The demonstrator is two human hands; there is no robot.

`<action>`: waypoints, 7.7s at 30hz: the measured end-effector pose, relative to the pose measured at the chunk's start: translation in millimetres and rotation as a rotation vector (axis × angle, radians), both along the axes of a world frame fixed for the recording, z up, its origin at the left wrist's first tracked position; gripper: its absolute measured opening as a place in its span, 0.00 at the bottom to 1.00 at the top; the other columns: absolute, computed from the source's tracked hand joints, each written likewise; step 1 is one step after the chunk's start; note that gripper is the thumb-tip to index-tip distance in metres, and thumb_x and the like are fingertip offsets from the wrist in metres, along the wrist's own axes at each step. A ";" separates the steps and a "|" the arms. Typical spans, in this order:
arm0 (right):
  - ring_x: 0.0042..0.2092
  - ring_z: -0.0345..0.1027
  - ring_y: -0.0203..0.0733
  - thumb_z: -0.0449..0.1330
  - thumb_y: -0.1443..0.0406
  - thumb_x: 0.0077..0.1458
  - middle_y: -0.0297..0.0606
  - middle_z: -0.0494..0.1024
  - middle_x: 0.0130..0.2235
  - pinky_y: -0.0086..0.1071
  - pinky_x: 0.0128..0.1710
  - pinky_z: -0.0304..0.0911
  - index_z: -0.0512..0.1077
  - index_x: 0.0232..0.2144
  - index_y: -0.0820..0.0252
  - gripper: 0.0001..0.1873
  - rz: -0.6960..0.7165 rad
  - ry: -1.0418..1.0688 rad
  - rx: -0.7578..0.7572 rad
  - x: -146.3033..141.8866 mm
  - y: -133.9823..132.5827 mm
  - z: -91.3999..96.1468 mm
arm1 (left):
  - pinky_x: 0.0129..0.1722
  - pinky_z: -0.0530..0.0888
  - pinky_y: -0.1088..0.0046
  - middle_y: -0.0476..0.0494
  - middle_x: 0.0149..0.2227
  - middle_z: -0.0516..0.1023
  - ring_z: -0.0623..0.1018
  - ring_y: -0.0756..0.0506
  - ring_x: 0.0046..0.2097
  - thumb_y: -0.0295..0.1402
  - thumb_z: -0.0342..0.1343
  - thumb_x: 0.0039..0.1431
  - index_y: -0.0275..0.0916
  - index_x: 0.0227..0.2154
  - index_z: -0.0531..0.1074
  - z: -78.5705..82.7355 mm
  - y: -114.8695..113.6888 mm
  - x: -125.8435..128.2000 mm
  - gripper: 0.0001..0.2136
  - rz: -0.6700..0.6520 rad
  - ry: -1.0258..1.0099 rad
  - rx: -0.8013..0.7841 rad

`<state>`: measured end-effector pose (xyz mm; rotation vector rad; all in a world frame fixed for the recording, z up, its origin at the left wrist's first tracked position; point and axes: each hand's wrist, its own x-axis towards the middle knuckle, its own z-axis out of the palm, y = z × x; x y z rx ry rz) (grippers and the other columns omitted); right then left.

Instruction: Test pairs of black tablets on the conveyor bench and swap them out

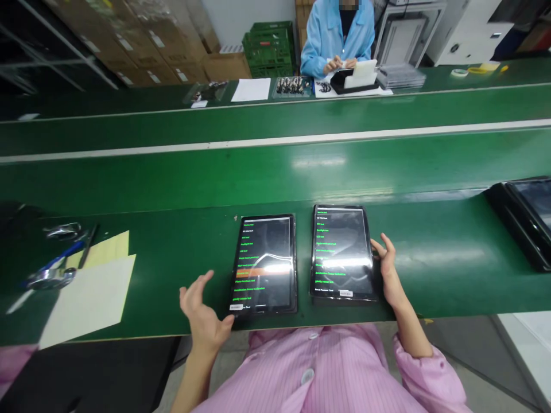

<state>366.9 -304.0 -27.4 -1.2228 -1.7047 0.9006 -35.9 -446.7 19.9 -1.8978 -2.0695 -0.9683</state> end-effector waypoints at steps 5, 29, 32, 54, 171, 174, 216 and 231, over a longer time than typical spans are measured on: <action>0.60 0.63 0.56 0.32 0.39 0.64 0.48 0.64 0.64 0.53 0.56 0.61 0.40 0.70 0.48 0.40 0.181 -0.029 -0.046 7.8 -0.4 10.1 | 0.59 0.64 0.48 0.28 0.62 0.61 0.65 0.32 0.62 0.62 0.35 0.63 0.38 0.67 0.50 -6.7 1.7 -5.9 0.39 -0.042 -0.283 -0.060; 0.63 0.47 0.67 0.41 0.46 0.67 0.51 0.48 0.64 0.67 0.59 0.44 0.50 0.67 0.50 0.32 -0.127 -0.622 0.381 -23.8 11.4 74.3 | 0.49 0.72 0.50 0.30 0.53 0.66 0.72 0.33 0.53 0.66 0.29 0.60 0.38 0.62 0.64 13.5 30.6 -22.5 0.43 -0.124 -0.074 -0.371; 0.62 0.51 0.64 0.38 0.45 0.67 0.54 0.56 0.61 0.61 0.60 0.49 0.52 0.65 0.57 0.34 -0.158 -0.510 0.387 -22.5 48.8 75.9 | 0.56 0.67 0.46 0.25 0.58 0.63 0.67 0.29 0.60 0.68 0.31 0.57 0.32 0.66 0.57 40.0 70.8 -33.6 0.47 -0.163 -0.034 -0.344; 0.53 0.63 0.54 0.37 0.46 0.69 0.42 0.72 0.53 0.51 0.54 0.57 0.83 0.34 0.50 0.37 0.237 -0.433 0.406 -46.2 125.8 59.1 | 0.46 0.73 0.68 0.43 0.46 0.83 0.80 0.39 0.45 0.46 0.61 0.50 0.40 0.46 0.79 58.5 261.7 -1.2 0.22 -0.748 -0.192 -0.942; 0.72 0.22 0.57 0.67 0.49 0.50 0.49 0.28 0.71 0.53 0.69 0.27 0.27 0.69 0.54 0.62 0.362 -0.070 -0.214 -37.9 89.7 36.8 | 0.65 0.52 0.46 0.24 0.70 0.48 0.52 0.29 0.70 0.52 0.60 0.52 0.41 0.70 0.31 70.1 202.2 3.9 0.53 -0.704 0.282 -0.990; 0.72 0.21 0.57 0.66 0.50 0.51 0.48 0.30 0.71 0.53 0.69 0.27 0.27 0.69 0.54 0.61 0.363 -0.079 -0.203 -37.1 89.8 35.2 | 0.65 0.52 0.45 0.23 0.70 0.47 0.51 0.28 0.70 0.52 0.60 0.53 0.42 0.70 0.30 69.1 200.1 4.9 0.53 -0.713 0.298 -0.983; 0.38 0.74 0.48 0.67 0.48 0.45 0.42 0.79 0.34 0.42 0.41 0.71 0.73 0.31 0.59 0.21 -0.282 0.143 -0.255 -44.0 60.0 26.3 | 0.59 0.62 0.50 0.40 0.60 0.62 0.63 0.33 0.62 0.34 0.58 0.62 0.51 0.49 0.72 64.2 219.8 17.8 0.13 -0.809 0.241 -0.960; 0.40 0.74 0.48 0.64 0.55 0.48 0.41 0.79 0.36 0.40 0.42 0.69 0.75 0.41 0.59 0.19 -0.177 0.171 -0.250 -43.1 63.7 28.9 | 0.52 0.67 0.58 0.40 0.54 0.64 0.69 0.37 0.54 0.38 0.59 0.61 0.49 0.51 0.69 68.2 224.7 17.6 0.16 -0.819 0.265 -0.966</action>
